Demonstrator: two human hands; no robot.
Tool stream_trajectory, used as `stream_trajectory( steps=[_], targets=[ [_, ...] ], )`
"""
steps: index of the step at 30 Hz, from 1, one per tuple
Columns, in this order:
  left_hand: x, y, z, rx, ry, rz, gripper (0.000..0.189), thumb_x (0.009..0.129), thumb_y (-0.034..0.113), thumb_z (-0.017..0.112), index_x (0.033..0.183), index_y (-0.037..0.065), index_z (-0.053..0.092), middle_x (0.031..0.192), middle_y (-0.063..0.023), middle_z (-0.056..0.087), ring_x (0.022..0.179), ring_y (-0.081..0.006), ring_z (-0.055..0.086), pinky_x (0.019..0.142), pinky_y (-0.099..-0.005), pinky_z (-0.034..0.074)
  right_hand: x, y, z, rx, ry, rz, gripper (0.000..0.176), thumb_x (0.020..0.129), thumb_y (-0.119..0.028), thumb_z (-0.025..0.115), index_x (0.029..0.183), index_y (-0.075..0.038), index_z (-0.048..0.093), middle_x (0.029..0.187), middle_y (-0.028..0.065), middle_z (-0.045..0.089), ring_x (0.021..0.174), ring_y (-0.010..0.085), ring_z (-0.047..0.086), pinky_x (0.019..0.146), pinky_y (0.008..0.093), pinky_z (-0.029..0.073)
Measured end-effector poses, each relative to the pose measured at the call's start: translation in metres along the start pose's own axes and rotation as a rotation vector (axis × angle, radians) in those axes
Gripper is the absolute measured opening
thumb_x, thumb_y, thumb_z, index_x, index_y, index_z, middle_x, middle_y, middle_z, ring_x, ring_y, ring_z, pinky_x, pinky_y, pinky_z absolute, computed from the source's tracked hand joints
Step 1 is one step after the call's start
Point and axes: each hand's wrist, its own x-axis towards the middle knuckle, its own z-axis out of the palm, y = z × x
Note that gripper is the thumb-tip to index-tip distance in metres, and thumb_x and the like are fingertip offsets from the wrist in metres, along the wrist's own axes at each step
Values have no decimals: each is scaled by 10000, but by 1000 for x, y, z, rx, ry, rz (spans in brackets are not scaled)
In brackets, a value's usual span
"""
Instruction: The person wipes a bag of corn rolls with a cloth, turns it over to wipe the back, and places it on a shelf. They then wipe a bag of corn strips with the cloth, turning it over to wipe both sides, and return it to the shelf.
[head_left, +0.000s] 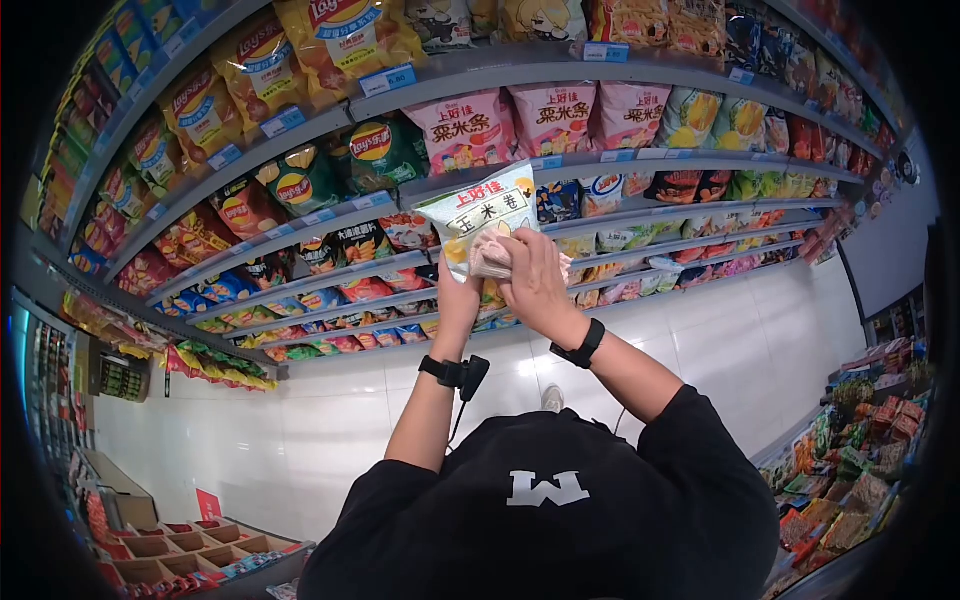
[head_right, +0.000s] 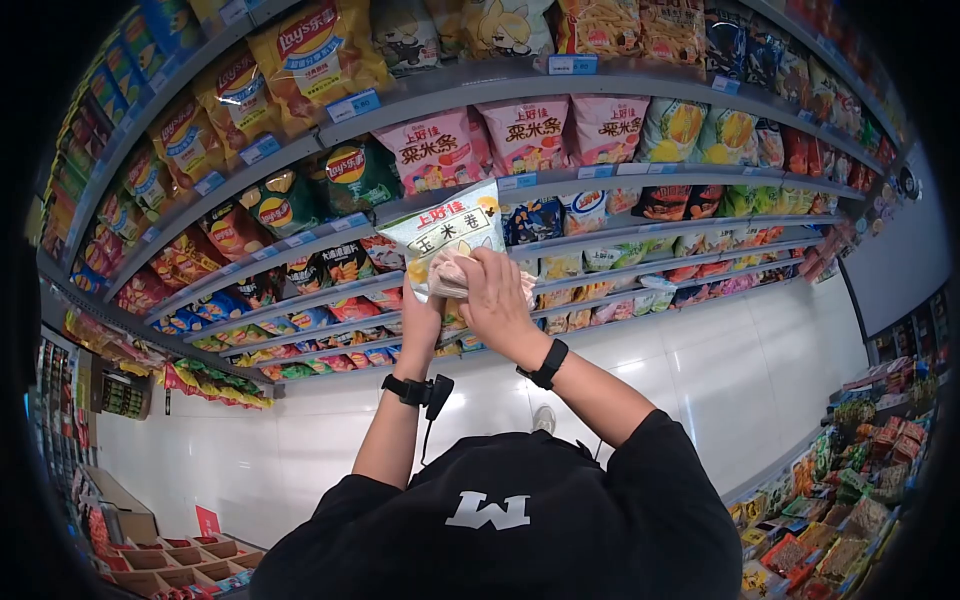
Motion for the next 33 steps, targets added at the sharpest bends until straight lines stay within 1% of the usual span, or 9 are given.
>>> stream_trajectory(
  steps=[3, 7, 10, 14, 15, 19, 23, 27, 33],
  targets=[
    [1, 5, -3, -48, 1, -21, 551, 993, 342, 705, 1383, 8, 504, 1289, -150, 650, 1160, -246, 632, 1000, -365, 483, 14, 20, -3, -64, 53, 24, 523, 808, -1, 708, 1314, -86, 606, 1153, 158, 552, 1019, 373, 550, 898, 478, 455],
    [-2, 20, 3, -8, 0, -57, 540, 985, 339, 715, 1375, 23, 516, 1256, -133, 664, 1130, -223, 639, 982, -356, 489, 26, 26, -5, 12, 161, 174, 492, 827, -32, 711, 1305, -103, 620, 1069, 132, 589, 971, 355, 576, 862, 452, 475],
    [2, 14, 4, -19, -6, 7, 540, 978, 332, 727, 1369, 22, 519, 1252, -131, 667, 1126, -219, 643, 975, -355, 495, 18, 19, -6, -1, 0, -266, 387, 833, -54, 716, 1212, -129, 689, 1018, 118, 603, 934, 346, 588, 811, 449, 495],
    [-4, 28, 7, -69, -29, -30, 517, 971, 295, 740, 1356, 23, 528, 1260, -129, 668, 1133, -217, 644, 973, -350, 498, 37, 37, -9, 6, 212, 126, 475, 791, -27, 741, 1252, -129, 693, 1082, 151, 591, 944, 349, 593, 816, 462, 508],
    [-5, 28, 8, -71, -29, -31, 517, 971, 295, 740, 1356, 23, 528, 1260, -129, 668, 1133, -217, 644, 973, -350, 498, 37, 36, -11, 69, 135, 144, 526, 797, -30, 740, 1312, -107, 664, 1111, 164, 577, 955, 354, 592, 833, 467, 508],
    [-5, 24, 6, 23, -37, 25, 513, 967, 285, 743, 1349, 19, 527, 1227, -137, 689, 1103, -225, 667, 948, -357, 513, 34, 20, -13, 145, -60, -249, 577, 806, -13, 721, 1369, -74, 613, 1071, 165, 583, 969, 363, 591, 851, 463, 505],
    [-7, 19, 8, 37, -51, 90, 547, 941, 300, 769, 1341, 16, 528, 1162, -157, 718, 1053, -255, 704, 914, -375, 533, 52, 40, -19, 12, 84, 35, 537, 799, 34, 675, 1319, -95, 654, 1065, 169, 581, 997, 360, 598, 859, 430, 515],
    [-9, 30, 8, 174, -77, 42, 556, 905, 308, 796, 1317, 27, 551, 1136, -179, 739, 1052, -295, 732, 886, -385, 553, 60, 17, -22, 130, -31, -196, 463, 761, 51, 652, 1200, -88, 696, 1040, 152, 591, 977, 355, 605, 849, 439, 515],
    [-7, 28, 6, 240, -128, 68, 612, 901, 348, 785, 1372, 37, 549, 1120, -182, 758, 1055, -334, 741, 883, -402, 566, 65, 32, -31, -2, 70, -63, 414, 761, 77, 638, 1130, -88, 726, 1015, 134, 586, 965, 343, 601, 844, 435, 499]
  ],
)
